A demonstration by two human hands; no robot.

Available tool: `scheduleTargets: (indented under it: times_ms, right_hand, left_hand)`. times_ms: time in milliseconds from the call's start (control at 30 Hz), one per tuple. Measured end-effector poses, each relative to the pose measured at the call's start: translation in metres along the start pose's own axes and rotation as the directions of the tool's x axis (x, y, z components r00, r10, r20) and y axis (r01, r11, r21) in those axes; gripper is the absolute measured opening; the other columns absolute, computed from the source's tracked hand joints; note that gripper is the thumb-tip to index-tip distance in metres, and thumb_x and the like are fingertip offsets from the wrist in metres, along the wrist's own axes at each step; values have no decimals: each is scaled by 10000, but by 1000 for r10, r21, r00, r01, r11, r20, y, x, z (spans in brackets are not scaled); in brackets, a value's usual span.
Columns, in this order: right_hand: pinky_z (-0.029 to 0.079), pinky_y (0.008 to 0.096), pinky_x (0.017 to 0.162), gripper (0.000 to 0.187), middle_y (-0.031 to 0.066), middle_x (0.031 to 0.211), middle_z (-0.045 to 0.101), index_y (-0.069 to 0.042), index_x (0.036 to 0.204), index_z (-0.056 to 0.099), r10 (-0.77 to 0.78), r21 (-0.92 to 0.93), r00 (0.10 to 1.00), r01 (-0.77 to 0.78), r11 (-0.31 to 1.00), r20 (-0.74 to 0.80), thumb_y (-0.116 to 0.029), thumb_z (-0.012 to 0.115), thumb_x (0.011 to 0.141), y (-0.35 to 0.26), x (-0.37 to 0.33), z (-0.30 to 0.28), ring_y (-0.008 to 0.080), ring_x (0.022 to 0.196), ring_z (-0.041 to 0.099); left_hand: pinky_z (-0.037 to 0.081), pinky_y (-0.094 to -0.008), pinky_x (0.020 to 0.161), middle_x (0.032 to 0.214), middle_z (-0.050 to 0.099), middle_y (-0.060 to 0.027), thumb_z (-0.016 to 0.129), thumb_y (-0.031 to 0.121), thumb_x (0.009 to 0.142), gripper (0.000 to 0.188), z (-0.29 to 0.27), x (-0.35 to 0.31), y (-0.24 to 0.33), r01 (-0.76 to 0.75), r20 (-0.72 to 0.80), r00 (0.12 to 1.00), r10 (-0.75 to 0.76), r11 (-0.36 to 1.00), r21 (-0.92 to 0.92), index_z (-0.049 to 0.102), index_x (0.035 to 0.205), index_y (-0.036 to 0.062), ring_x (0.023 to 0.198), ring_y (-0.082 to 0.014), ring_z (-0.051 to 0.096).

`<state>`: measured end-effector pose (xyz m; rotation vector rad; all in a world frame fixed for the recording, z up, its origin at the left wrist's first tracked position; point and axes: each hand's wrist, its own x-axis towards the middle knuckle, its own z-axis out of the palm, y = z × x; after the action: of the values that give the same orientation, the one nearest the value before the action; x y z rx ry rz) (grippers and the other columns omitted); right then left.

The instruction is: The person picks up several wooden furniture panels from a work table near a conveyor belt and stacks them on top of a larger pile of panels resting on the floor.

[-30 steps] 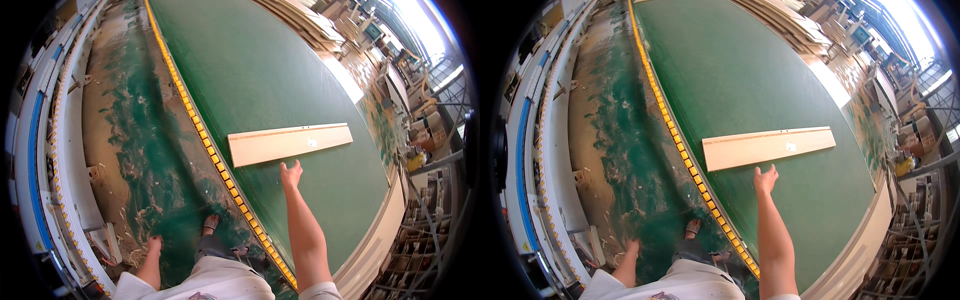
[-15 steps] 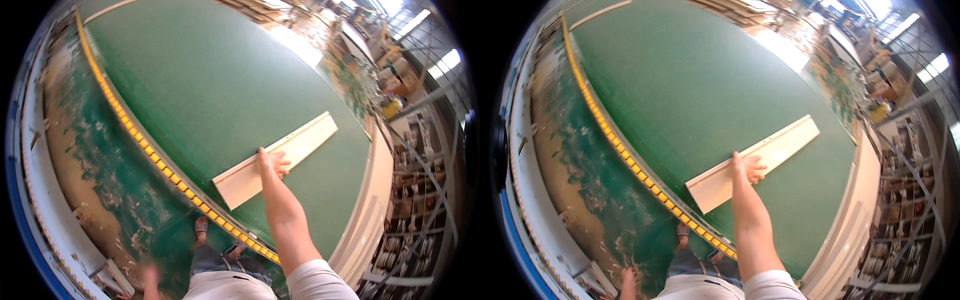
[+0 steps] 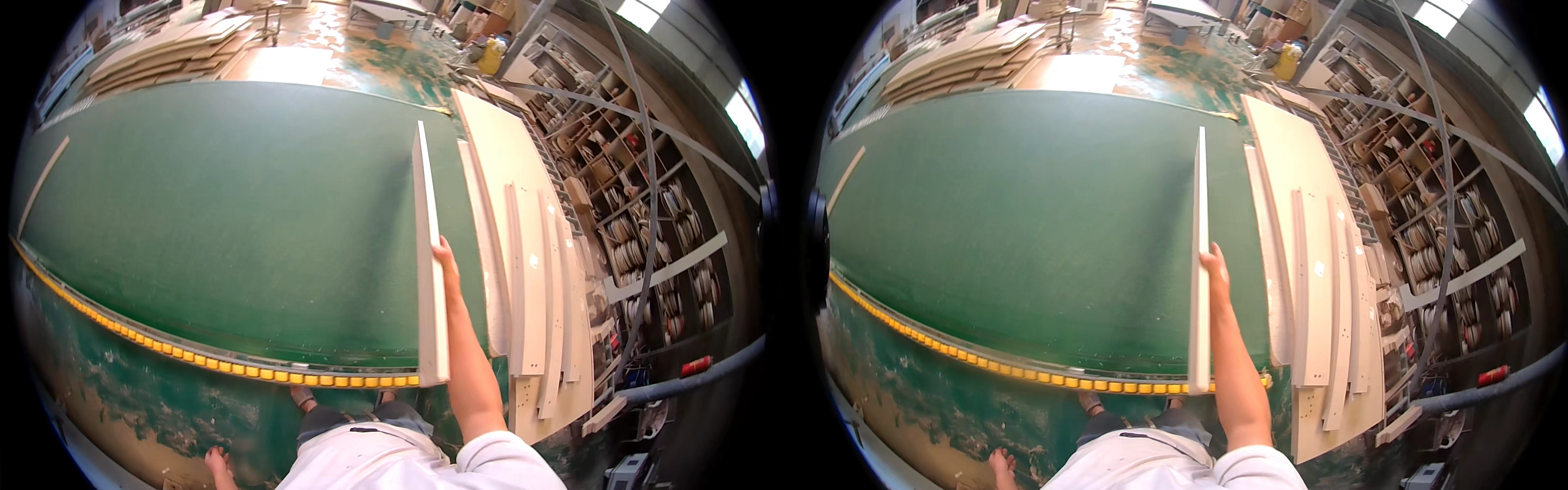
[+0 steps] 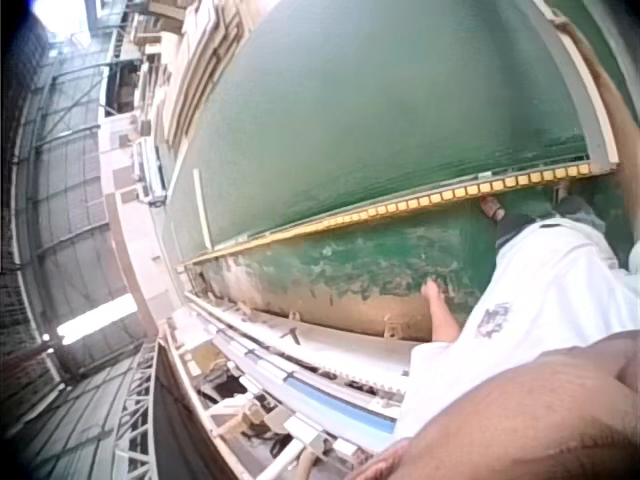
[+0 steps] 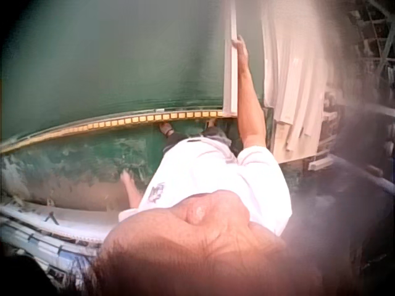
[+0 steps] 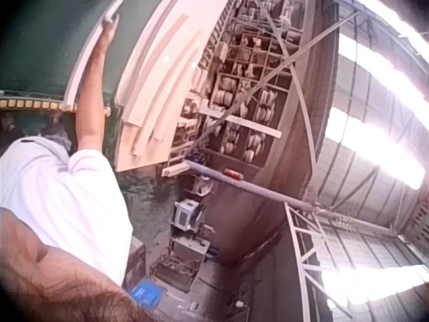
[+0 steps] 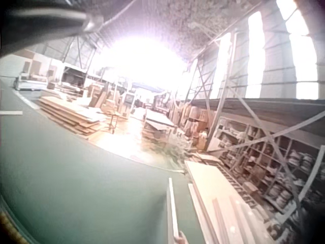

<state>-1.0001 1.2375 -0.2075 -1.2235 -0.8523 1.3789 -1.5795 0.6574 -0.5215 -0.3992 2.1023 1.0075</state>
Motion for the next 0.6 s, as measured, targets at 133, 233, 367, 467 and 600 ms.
scheduleTargets:
  times_ms: [133, 233, 367, 467, 600]
  right_hand:
    - [400, 434, 1156, 979, 235, 1583, 412, -39, 1624, 315, -113, -149, 984, 92, 985, -140, -392, 754, 823, -43, -60, -116, 346, 1416, 463]
    - [388, 480, 1162, 939, 212, 1543, 448, -72, 1549, 455, -343, -620, 917, 150, 770, -205, -412, 822, 755, -59, -67, -226, 373, 1400, 454]
    - [364, 535, 1160, 916, 179, 1515, 473, -81, 1451, 570, -544, -936, 822, 42, 351, -167, -472, 866, 678, -67, -58, -352, 385, 1395, 417]
    - [300, 611, 1179, 930, 159, 1558, 437, -154, 1488, 553, -439, -972, 877, -117, 202, -197, -533, 833, 686, -67, -52, -406, 435, 1440, 334]
    - [187, 656, 1236, 951, 120, 1655, 320, -239, 1560, 481, -259, -952, 916, -292, 95, -307, -598, 768, 727, -29, -35, -451, 483, 1534, 176]
  left_hand:
    - [508, -399, 639, 1200, 665, -29, 559, 328, 993, 357, 39, -42, 28, -43, -41, 998, 42, 999, -20, 594, 1304, 156, 840, -245, 645]
    - [505, -409, 607, 1139, 659, -44, 566, 332, 979, 317, 68, -83, 20, -86, -127, 988, 85, 996, -6, 611, 1244, 164, 805, -265, 645]
    - [507, -414, 576, 1039, 658, -48, 569, 341, 994, 256, 89, -134, 6, 61, -179, 983, -36, 988, 140, 620, 1173, 166, 743, -263, 633]
    - [502, -408, 553, 952, 651, -35, 581, 343, 1000, 217, 99, -171, 3, 69, -206, 978, -39, 987, 143, 626, 1119, 168, 701, -248, 619]
    - [492, -395, 524, 830, 636, -7, 603, 344, 1005, 180, 127, -212, 7, 15, -184, 983, 7, 993, 118, 633, 1048, 171, 649, -221, 597]
